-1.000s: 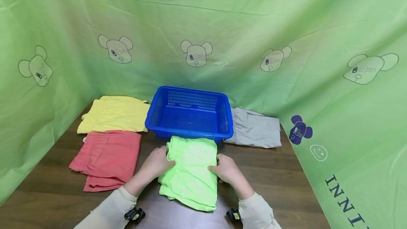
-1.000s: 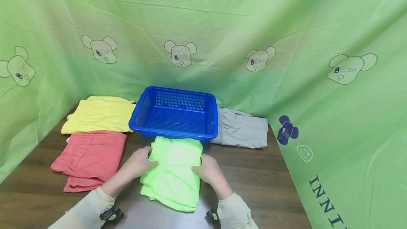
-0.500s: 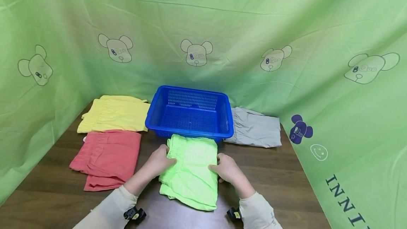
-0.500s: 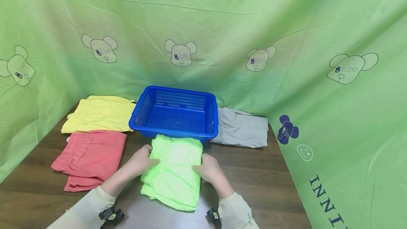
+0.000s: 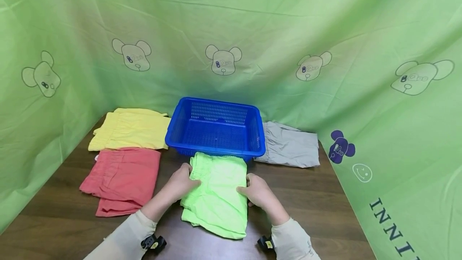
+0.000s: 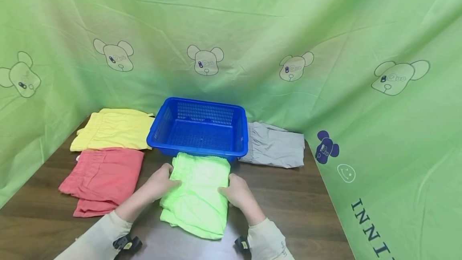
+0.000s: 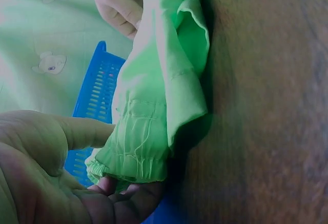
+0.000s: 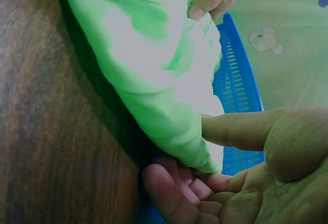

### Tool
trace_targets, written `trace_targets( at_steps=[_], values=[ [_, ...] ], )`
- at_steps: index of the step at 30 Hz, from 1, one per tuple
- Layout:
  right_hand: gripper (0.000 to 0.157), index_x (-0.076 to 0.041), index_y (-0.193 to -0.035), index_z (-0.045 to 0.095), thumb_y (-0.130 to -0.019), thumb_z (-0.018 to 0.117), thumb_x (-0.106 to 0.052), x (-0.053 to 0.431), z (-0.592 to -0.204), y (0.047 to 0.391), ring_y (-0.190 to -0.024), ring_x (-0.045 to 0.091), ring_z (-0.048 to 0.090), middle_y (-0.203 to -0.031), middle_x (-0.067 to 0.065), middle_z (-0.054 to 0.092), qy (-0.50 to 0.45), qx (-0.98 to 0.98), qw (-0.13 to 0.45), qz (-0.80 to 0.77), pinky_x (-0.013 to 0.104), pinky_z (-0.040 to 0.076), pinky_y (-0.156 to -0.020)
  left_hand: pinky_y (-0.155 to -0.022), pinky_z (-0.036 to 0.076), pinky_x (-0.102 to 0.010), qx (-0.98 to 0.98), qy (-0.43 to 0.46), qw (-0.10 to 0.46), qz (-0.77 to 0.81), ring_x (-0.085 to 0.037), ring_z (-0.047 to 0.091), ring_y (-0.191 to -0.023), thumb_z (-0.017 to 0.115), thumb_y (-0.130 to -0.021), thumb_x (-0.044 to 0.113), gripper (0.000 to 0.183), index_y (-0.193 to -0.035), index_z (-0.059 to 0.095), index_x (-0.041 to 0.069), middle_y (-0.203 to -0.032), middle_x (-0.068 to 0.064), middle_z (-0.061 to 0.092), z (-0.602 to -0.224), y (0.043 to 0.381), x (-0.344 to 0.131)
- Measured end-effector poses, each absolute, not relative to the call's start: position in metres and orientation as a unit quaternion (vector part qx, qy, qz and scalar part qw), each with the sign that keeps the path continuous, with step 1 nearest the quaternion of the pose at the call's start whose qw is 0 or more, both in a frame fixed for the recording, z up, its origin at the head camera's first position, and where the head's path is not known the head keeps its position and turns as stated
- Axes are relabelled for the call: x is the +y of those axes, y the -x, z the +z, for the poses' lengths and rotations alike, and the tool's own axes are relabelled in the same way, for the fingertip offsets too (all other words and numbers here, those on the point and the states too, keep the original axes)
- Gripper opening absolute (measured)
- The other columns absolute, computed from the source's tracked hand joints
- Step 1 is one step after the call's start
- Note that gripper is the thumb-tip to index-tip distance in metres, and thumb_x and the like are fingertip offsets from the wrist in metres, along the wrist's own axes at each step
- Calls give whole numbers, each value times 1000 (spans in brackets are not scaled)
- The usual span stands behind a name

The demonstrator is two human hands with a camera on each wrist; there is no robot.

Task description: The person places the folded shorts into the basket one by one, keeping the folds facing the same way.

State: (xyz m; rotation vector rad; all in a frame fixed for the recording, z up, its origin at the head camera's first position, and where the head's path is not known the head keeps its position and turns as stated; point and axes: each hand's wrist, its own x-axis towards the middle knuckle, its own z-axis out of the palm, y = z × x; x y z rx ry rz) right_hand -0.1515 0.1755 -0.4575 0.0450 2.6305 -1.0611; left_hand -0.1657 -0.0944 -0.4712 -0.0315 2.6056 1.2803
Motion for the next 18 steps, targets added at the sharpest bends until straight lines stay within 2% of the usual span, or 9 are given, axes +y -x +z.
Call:
trace_targets(
  at_steps=[5, 10, 18],
  values=[
    [34, 2, -113, 58, -93, 75, -19, 175, -456, 150, -49, 22, 60, -86, 9, 59, -12, 916, 153, -372, 36, 55, -50, -82, 50, -42, 886, 12, 118, 449, -27, 56, -95, 77, -88, 18, 48, -119, 47, -3, -108, -17, 62, -472, 166, -93],
    [34, 3, -115, 58, -93, 74, -18, 175, -457, 151, -49, 22, 59, -87, 9, 60, -10, 912, 154, -380, 37, 55, -50, -90, 49, -46, 860, 23, 135, 491, -30, 53, -106, 77, -88, 15, 52, -124, 45, -5, -120, -22, 57, -474, 166, -93],
    [37, 5, -119, 57, -92, 74, -15, 177, -462, 153, -51, 20, 58, -92, 12, 61, -19, 899, 154, -409, 36, 56, -48, -84, 46, -41, 840, 31, 136, 525, -31, 50, -102, 75, -89, 12, 45, -118, 43, -1, -115, -20, 51, -472, 164, -90]
  ],
)
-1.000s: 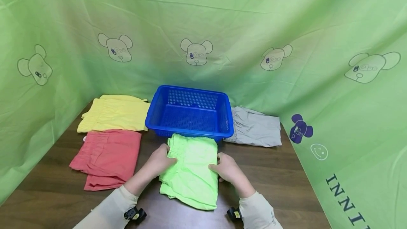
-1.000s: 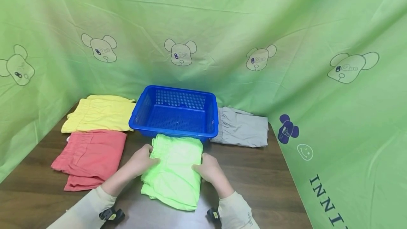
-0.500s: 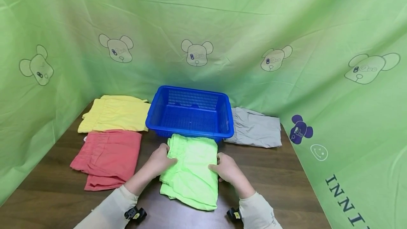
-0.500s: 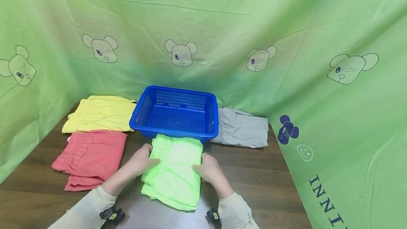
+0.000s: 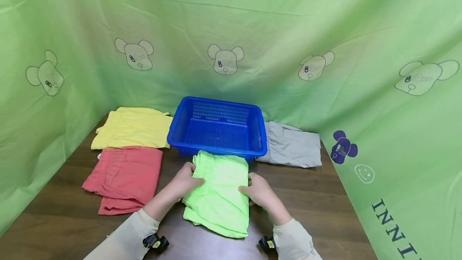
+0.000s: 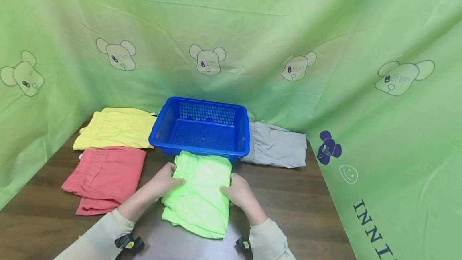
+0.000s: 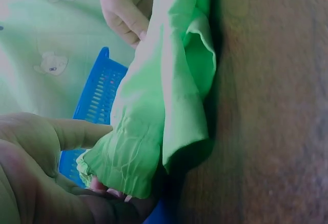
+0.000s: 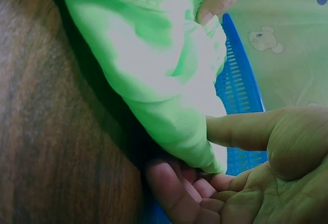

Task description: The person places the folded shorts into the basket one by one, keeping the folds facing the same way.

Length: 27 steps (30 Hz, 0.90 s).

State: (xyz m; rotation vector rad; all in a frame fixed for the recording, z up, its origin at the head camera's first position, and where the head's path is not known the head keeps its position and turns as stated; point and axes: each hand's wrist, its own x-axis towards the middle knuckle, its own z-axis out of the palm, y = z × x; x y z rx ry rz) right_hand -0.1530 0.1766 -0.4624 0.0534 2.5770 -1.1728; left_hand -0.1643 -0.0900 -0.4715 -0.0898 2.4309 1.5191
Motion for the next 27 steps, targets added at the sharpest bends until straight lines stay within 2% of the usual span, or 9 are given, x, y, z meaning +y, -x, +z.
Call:
trace_targets(
  at_steps=[6, 15, 18, 21, 25, 27],
  values=[
    [43, 7, -125, 55, -93, 74, -14, 177, -463, 155, -56, 20, 59, -96, 14, 62, -19, 891, 156, -425, 38, 57, -50, -85, 47, -42, 836, 28, 143, 530, -31, 51, -103, 75, -90, 13, 45, -120, 45, -3, -116, -20, 52, -469, 167, -94],
    [43, 6, -126, 55, -92, 74, -13, 176, -463, 154, -61, 20, 61, -99, 15, 62, -19, 887, 159, -433, 38, 56, -49, -91, 40, -46, 792, 60, 226, 564, -34, 45, -109, 74, -93, 26, 53, -125, 43, -1, -131, -19, 44, -466, 171, -105],
    [44, 6, -126, 55, -93, 74, -14, 177, -463, 154, -61, 21, 61, -99, 15, 61, -20, 888, 159, -430, 38, 56, -49, -96, 40, -48, 781, 68, 238, 573, -35, 44, -115, 74, -93, 27, 56, -129, 42, -1, -137, -20, 42, -466, 171, -104],
    [44, 5, -126, 55, -93, 74, -15, 178, -464, 153, -63, 21, 61, -100, 14, 59, -21, 888, 162, -430, 38, 56, -50, -98, 40, -49, 789, 59, 227, 568, -35, 45, -118, 72, -94, 24, 51, -125, 42, -3, -131, -20, 46, -467, 170, -102],
    [44, 5, -126, 55, -93, 74, -15, 178, -464, 153, -62, 21, 60, -100, 14, 59, -17, 889, 159, -429, 38, 56, -50, -90, 42, -43, 801, 50, 202, 562, -32, 50, -108, 72, -94, 20, 41, -115, 44, -1, -116, -16, 50, -469, 169, -97],
    [43, 5, -125, 55, -92, 74, -15, 178, -464, 153, -61, 21, 59, -99, 14, 59, -17, 891, 156, -426, 38, 56, -50, -88, 42, -42, 804, 47, 193, 560, -31, 50, -106, 72, -94, 19, 40, -115, 44, -1, -115, -16, 50, -469, 169, -94]
  ],
)
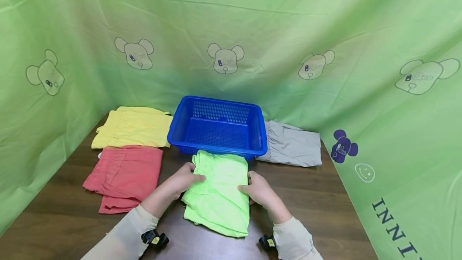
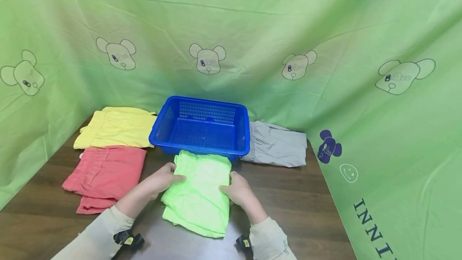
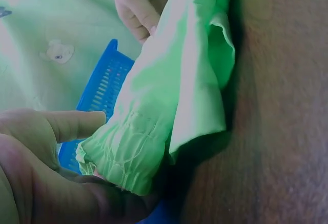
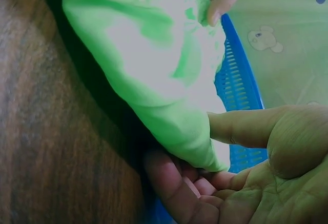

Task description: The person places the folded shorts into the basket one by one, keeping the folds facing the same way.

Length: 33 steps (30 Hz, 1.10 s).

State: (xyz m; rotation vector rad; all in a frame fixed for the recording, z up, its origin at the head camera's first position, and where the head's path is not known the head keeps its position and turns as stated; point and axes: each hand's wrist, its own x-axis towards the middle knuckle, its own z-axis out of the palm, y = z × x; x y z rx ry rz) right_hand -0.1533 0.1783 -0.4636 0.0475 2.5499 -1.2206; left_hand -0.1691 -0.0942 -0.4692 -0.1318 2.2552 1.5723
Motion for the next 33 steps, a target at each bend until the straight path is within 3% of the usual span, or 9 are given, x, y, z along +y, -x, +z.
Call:
trace_targets(
  at_steps=[11, 21, 26, 33],
  values=[
    [39, 4, -122, 56, -93, 74, -15, 178, -464, 154, -61, 23, 58, -95, 12, 57, -17, 892, 157, -423, 38, 56, -50, -86, 45, -43, 830, 29, 159, 535, -32, 51, -108, 73, -93, 15, 42, -118, 41, 3, -123, -23, 52, -460, 158, -85],
    [35, 3, -117, 56, -93, 74, -15, 178, -465, 155, -57, 21, 56, -93, 12, 59, -11, 894, 155, -420, 38, 56, -51, -100, 42, -52, 810, 58, 196, 550, -36, 48, -124, 72, -94, 24, 53, -129, 40, -1, -138, -23, 47, -466, 164, -87],
    [34, 3, -117, 56, -93, 74, -14, 178, -465, 155, -56, 19, 53, -91, 12, 58, -14, 890, 155, -429, 38, 55, -51, -101, 41, -52, 801, 54, 208, 559, -35, 47, -122, 72, -94, 23, 52, -127, 40, -2, -134, -21, 46, -468, 167, -88],
    [38, 4, -123, 54, -94, 71, -14, 179, -466, 156, -68, 19, 58, -95, 12, 58, -29, 872, 163, -460, 38, 53, -51, -102, 41, -53, 790, 42, 203, 576, -37, 46, -125, 71, -94, 20, 55, -131, 37, -2, -138, -24, 44, -467, 165, -87]
  ],
)
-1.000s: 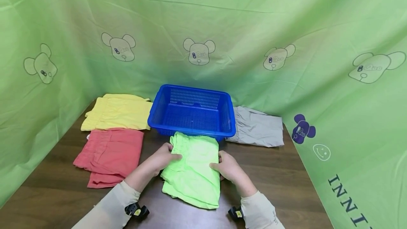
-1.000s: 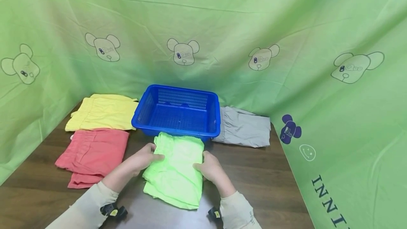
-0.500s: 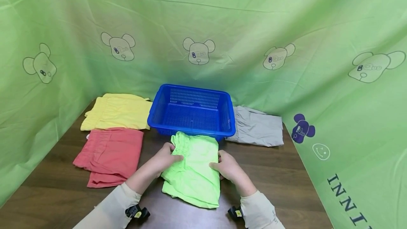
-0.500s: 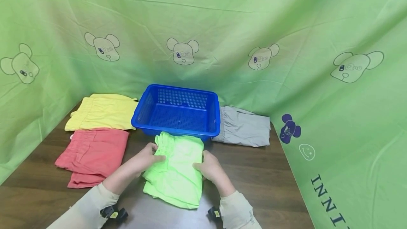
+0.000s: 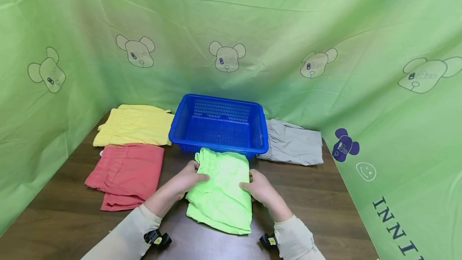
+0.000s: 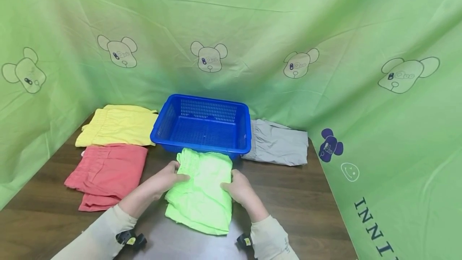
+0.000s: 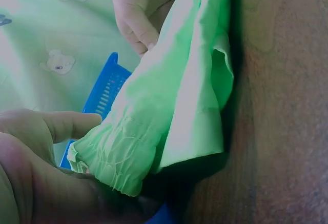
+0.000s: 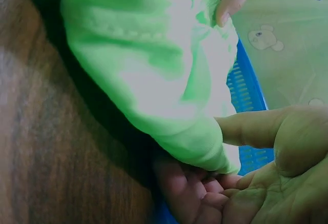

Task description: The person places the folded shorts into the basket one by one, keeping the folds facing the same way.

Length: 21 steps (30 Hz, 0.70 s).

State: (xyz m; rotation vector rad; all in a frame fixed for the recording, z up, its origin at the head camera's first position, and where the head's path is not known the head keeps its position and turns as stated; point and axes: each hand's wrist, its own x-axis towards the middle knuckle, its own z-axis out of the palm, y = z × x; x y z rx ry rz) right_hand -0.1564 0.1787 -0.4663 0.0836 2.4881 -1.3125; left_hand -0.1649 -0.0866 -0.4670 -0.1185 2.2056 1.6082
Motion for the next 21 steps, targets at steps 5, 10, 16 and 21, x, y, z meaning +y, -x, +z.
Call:
trace_targets(
  at_steps=[5, 10, 16, 21],
  values=[
    [47, 3, -137, 47, -98, 66, -15, 182, -467, 156, -84, 22, 64, -111, 16, 60, -48, 830, 196, -519, 40, 57, -59, -109, 36, -57, 756, 57, 218, 615, -39, 39, -135, 68, -96, 18, 59, -139, 32, -2, -148, -25, 37, -471, 165, -87],
    [45, -1, -140, 45, -100, 62, -15, 185, -467, 155, -84, 21, 67, -116, 17, 61, -57, 785, 224, -575, 39, 59, -62, -93, 48, -42, 713, 70, 219, 663, -32, 56, -114, 65, -97, 12, 50, -135, 35, 0, -130, -21, 51, -468, 161, -88],
    [46, -4, -143, 45, -102, 61, -17, 185, -468, 151, -77, 19, 67, -114, 14, 61, -70, 771, 228, -591, 36, 59, -60, -77, 56, -38, 670, 79, 239, 699, -24, 65, -93, 66, -98, 9, 45, -131, 36, 4, -113, -16, 60, -462, 157, -87],
    [54, 0, -145, 43, -101, 63, -23, 185, -473, 153, -72, 17, 66, -103, 12, 65, -86, 767, 218, -598, 35, 59, -58, -80, 57, -38, 641, 70, 257, 720, -23, 66, -95, 65, -98, 8, 45, -132, 35, 5, -115, -16, 61, -465, 163, -88]
  ],
)
